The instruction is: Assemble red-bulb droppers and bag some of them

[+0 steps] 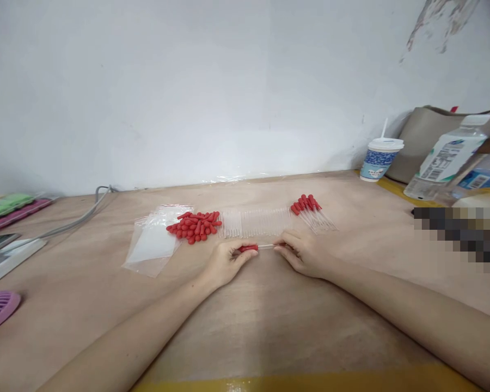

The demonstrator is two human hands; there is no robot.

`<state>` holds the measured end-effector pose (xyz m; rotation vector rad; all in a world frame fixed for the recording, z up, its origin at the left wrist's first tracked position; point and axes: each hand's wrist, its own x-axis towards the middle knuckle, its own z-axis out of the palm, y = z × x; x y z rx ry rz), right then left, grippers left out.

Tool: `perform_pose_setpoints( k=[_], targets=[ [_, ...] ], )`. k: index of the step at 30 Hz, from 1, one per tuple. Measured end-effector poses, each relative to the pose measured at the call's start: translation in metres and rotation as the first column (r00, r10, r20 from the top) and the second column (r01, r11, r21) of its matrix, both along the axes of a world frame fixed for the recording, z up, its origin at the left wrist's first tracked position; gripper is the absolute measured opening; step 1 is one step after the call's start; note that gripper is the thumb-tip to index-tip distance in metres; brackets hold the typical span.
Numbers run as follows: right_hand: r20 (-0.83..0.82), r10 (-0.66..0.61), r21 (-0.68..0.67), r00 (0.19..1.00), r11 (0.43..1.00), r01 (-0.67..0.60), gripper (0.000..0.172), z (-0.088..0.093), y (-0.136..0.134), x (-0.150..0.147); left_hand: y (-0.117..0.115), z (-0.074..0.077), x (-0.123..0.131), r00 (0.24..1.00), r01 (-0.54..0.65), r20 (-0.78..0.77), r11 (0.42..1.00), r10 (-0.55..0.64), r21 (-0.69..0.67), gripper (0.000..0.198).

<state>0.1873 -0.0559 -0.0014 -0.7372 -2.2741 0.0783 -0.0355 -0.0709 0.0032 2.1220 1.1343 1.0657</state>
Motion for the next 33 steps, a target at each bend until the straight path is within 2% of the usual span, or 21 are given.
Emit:
perform_pose_setpoints(
  k=[8,14,19,23,28,33],
  targets=[
    [0.033,0.057,0.056,0.998,0.997,-0.059,0.022,-0.006,0.004,-0.001,-0.003,0.003,0.001,0.998,0.055,-0.032,0.995,-0.058,-0.084,0.017],
    [0.038,0.021,0.070,0.999,0.997,-0.024,0.024,-0.007,0.000,-0.007,-0.004,0.003,0.001,0.996,0.071,-0.051,0.996,-0.074,-0.046,0.018],
    [0.066,-0.021,0.030,0.998,0.999,0.019,0.026,-0.010,0.000,-0.011,-0.003,0.002,0.000,0.994,0.071,-0.080,0.998,-0.070,0.000,0.017],
    [0.058,-0.035,-0.003,0.998,0.999,0.036,0.027,-0.011,0.001,-0.014,-0.003,0.001,0.000,0.994,0.083,-0.072,0.996,-0.085,-0.019,0.019],
    [0.106,-0.030,-0.065,0.994,0.997,0.037,0.029,-0.004,0.000,-0.015,-0.002,0.001,-0.001,0.992,0.101,-0.076,0.994,-0.104,-0.042,0.019],
    [0.135,-0.055,-0.115,0.989,0.991,0.070,0.029,0.003,-0.003,-0.017,-0.001,-0.001,-0.001,0.991,0.076,-0.113,0.997,-0.074,0.014,0.018]
  ],
)
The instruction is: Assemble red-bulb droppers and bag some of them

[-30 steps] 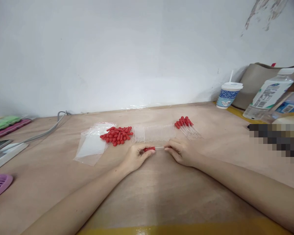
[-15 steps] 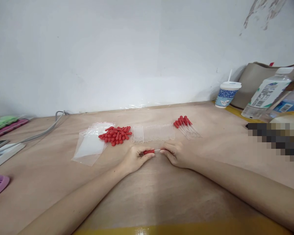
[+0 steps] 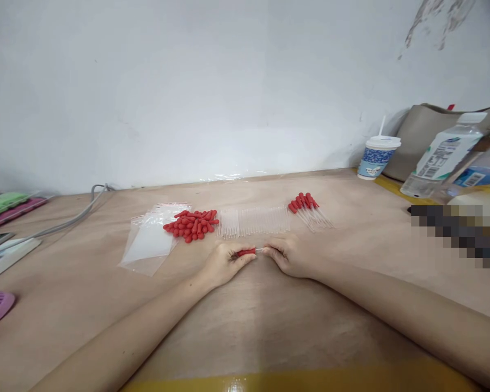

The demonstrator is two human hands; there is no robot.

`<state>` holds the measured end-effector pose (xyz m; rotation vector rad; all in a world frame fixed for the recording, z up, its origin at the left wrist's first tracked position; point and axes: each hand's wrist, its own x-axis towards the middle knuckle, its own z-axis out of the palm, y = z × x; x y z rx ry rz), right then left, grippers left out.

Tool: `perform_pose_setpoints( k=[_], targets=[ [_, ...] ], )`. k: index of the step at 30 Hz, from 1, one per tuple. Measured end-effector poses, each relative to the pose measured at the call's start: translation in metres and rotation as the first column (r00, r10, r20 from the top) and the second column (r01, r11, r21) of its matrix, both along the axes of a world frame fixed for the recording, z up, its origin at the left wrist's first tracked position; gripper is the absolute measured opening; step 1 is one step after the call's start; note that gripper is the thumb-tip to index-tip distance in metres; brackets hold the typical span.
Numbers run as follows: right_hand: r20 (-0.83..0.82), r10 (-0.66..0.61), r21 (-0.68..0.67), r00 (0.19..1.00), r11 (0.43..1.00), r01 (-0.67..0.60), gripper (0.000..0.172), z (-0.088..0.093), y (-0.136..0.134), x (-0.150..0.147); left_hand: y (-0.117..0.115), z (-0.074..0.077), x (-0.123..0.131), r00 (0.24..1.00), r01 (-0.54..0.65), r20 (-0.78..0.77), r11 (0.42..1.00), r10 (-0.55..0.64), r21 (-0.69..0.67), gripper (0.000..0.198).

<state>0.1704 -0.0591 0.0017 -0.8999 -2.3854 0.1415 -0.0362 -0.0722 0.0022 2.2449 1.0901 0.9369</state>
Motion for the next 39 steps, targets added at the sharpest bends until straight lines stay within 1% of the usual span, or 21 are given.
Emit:
perform_pose_setpoints(
  k=[6,8,10,13,14,15,16,17,18,19,20,21,22,24,26,31,33,36,39],
  targets=[
    [0.043,-0.010,-0.085,0.999,0.996,0.013,0.030,0.003,0.000,-0.002,0.000,0.002,0.001,1.000,-0.001,0.003,1.000,0.001,0.023,0.017],
    [0.063,-0.003,-0.077,0.998,0.997,0.007,0.029,0.004,-0.001,-0.002,0.001,0.005,0.001,1.000,-0.002,-0.010,0.999,0.002,0.035,0.016],
    [0.096,0.003,-0.041,0.995,0.999,0.001,0.024,0.009,-0.003,-0.002,0.001,0.007,0.001,1.000,-0.017,-0.016,0.999,0.017,0.048,0.019],
    [0.137,-0.053,-0.011,0.989,0.998,0.055,0.019,0.021,-0.001,0.005,0.003,0.007,0.000,0.992,-0.128,-0.005,0.986,0.129,0.105,0.037],
    [0.131,-0.098,-0.027,0.986,0.994,0.102,0.018,0.027,0.003,0.010,0.003,0.006,-0.001,0.985,-0.168,-0.013,0.978,0.171,0.125,0.042],
    [0.112,-0.147,-0.064,0.983,0.986,0.155,0.018,0.032,0.009,0.016,0.004,0.006,-0.002,0.980,-0.189,-0.036,0.972,0.196,0.139,0.041],
    [0.092,-0.203,-0.114,0.975,0.970,0.213,0.018,0.038,0.016,0.024,0.004,0.006,-0.002,0.978,-0.184,-0.075,0.972,0.196,0.147,0.034],
    [0.070,-0.299,-0.159,0.952,0.938,0.306,0.018,0.043,0.026,0.032,0.004,0.006,-0.002,0.977,-0.155,-0.124,0.977,0.174,0.146,0.025],
    [0.055,-0.399,-0.186,0.915,0.896,0.403,0.021,0.047,0.036,0.041,0.004,0.006,-0.002,0.975,-0.117,-0.172,0.983,0.140,0.139,0.016],
    [0.051,-0.496,-0.207,0.867,0.844,0.495,0.024,0.051,0.047,0.049,0.004,0.006,-0.001,0.972,-0.083,-0.209,0.988,0.109,0.132,0.012],
    [0.063,-0.560,-0.229,0.826,0.797,0.559,0.026,0.053,0.057,0.056,0.004,0.007,-0.001,0.969,-0.062,-0.230,0.990,0.089,0.124,0.013],
    [0.082,-0.608,-0.240,0.790,0.757,0.607,0.027,0.053,0.066,0.062,0.004,0.007,0.000,0.968,-0.054,-0.237,0.992,0.081,0.117,0.014],
    [0.103,-0.634,-0.250,0.767,0.730,0.637,0.029,0.052,0.073,0.066,0.004,0.007,0.000,0.969,-0.054,-0.235,0.992,0.079,0.110,0.014],
    [0.141,-0.674,-0.243,0.725,0.686,0.685,0.030,0.047,0.082,0.068,0.003,0.008,0.001,0.970,-0.058,-0.230,0.994,0.079,0.098,0.014],
    [0.161,-0.689,-0.227,0.707,0.671,0.706,0.028,0.039,0.084,0.065,0.003,0.008,0.000,0.971,-0.057,-0.228,0.994,0.077,0.095,0.014],
    [0.187,-0.703,-0.172,0.686,0.664,0.728,0.026,0.023,0.081,0.057,0.003,0.008,0.000,0.971,-0.057,-0.226,0.994,0.077,0.095,0.014],
    [0.204,-0.712,-0.150,0.672,0.655,0.740,0.027,0.021,0.081,0.056,0.003,0.009,0.000,0.970,-0.061,-0.229,0.994,0.080,0.092,0.014],
    [0.231,-0.721,-0.151,0.653,0.637,0.756,0.029,0.022,0.082,0.059,0.004,0.008,0.000,0.971,-0.062,-0.227,0.994,0.082,0.095,0.014],
    [0.307,-0.716,-0.205,0.627,0.593,0.778,0.034,0.025,0.083,0.061,0.004,0.007,0.000,0.973,-0.057,-0.215,0.992,0.080,0.112,0.014]
  ],
)
